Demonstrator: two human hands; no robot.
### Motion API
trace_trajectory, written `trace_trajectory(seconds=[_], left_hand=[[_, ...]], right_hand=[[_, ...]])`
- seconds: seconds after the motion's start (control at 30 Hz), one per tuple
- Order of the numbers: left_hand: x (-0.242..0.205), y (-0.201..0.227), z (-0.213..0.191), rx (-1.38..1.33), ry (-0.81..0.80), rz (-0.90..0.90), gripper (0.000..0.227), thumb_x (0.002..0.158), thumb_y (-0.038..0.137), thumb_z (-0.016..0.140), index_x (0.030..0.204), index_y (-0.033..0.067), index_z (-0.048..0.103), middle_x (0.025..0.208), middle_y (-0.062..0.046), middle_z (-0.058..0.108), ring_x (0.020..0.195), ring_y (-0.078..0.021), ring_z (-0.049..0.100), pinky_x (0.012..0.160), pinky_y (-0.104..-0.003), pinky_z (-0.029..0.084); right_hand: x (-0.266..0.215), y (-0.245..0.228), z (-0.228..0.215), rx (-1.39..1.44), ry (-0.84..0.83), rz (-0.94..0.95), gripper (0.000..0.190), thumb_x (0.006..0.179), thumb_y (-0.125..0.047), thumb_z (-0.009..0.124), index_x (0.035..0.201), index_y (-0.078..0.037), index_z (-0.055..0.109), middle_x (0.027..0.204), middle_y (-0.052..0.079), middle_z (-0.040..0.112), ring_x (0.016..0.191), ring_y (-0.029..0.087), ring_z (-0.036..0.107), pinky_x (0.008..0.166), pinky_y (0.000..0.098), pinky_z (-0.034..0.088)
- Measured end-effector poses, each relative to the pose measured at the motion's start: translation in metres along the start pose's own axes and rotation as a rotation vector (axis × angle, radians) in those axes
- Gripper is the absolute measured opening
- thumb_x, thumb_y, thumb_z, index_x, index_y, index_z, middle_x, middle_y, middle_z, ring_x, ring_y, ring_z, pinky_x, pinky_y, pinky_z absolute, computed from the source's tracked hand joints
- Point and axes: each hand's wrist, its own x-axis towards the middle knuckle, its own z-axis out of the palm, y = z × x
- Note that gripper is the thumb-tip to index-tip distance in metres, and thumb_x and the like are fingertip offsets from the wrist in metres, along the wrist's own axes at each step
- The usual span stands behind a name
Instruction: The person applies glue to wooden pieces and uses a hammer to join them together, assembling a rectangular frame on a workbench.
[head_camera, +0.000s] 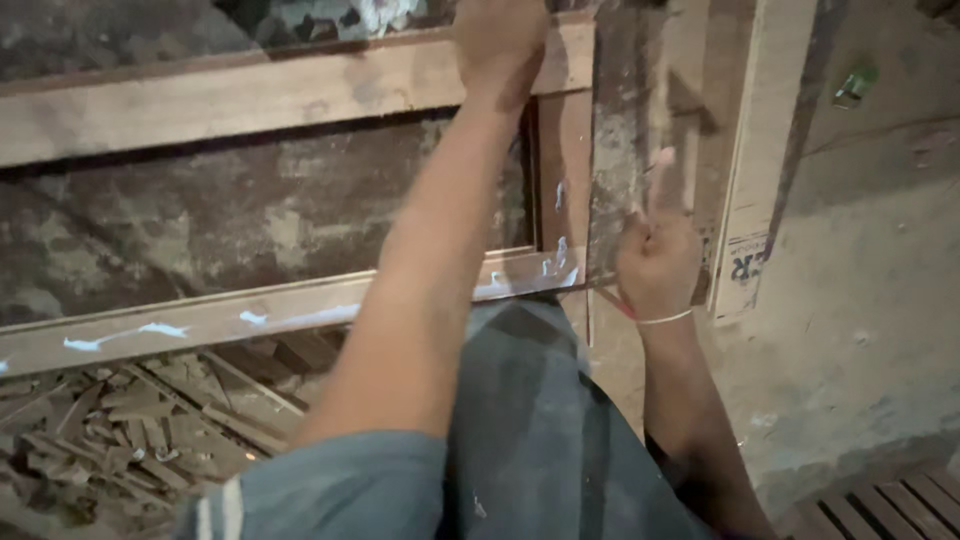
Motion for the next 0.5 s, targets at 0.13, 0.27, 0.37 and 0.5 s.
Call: trace_trajectory(seconds=[0.13, 0.27, 0.37, 0.5], left_hand=[[0.005, -0.003, 0.019, 0.326, -0.176, 0.089, 0.018, 0.086, 0.016, 0.056, 0.075, 0.0109, 0.07, 0.075, -0.017, 0.071, 0.072, -0.0385, 0.07, 0.066, -0.053, 0.055], [0.004, -0.004, 0.019, 0.236, 0.019, 0.117, 0.016, 0.083, 0.012, 0.054, 0.079, 0.0084, 0.07, 0.077, -0.018, 0.07, 0.07, -0.0404, 0.068, 0.062, -0.052, 0.055], [0.004, 0.0, 0.021, 0.244, -0.011, 0.054, 0.017, 0.084, 0.015, 0.055, 0.078, 0.0093, 0.07, 0.077, -0.018, 0.071, 0.071, -0.0409, 0.069, 0.063, -0.053, 0.055], [0.007, 0.001, 0.018, 0.279, -0.011, 0.051, 0.017, 0.085, 0.015, 0.054, 0.085, 0.0076, 0.07, 0.085, -0.02, 0.071, 0.078, -0.0417, 0.069, 0.064, -0.052, 0.056]], right_hand=[[0.006, 0.003, 0.003, -0.221, -0.125, 0.07, 0.068, 0.103, -0.005, 0.062, 0.165, -0.014, 0.037, 0.12, 0.019, 0.072, 0.089, 0.031, 0.072, 0.073, 0.0407, 0.057], [0.008, 0.007, 0.003, -0.064, -0.024, -0.129, 0.067, 0.111, -0.009, 0.056, 0.168, -0.016, 0.021, 0.144, 0.021, 0.07, 0.078, 0.024, 0.068, 0.065, 0.0359, 0.052], [0.006, 0.008, 0.002, -0.11, 0.032, -0.099, 0.066, 0.107, -0.007, 0.06, 0.161, -0.016, 0.023, 0.14, 0.026, 0.072, 0.065, 0.025, 0.063, 0.057, 0.0372, 0.05], [0.003, 0.007, 0.01, -0.361, -0.145, 0.031, 0.071, 0.102, -0.01, 0.066, 0.165, -0.022, 0.035, 0.107, 0.012, 0.075, 0.078, 0.028, 0.07, 0.062, 0.039, 0.052]])
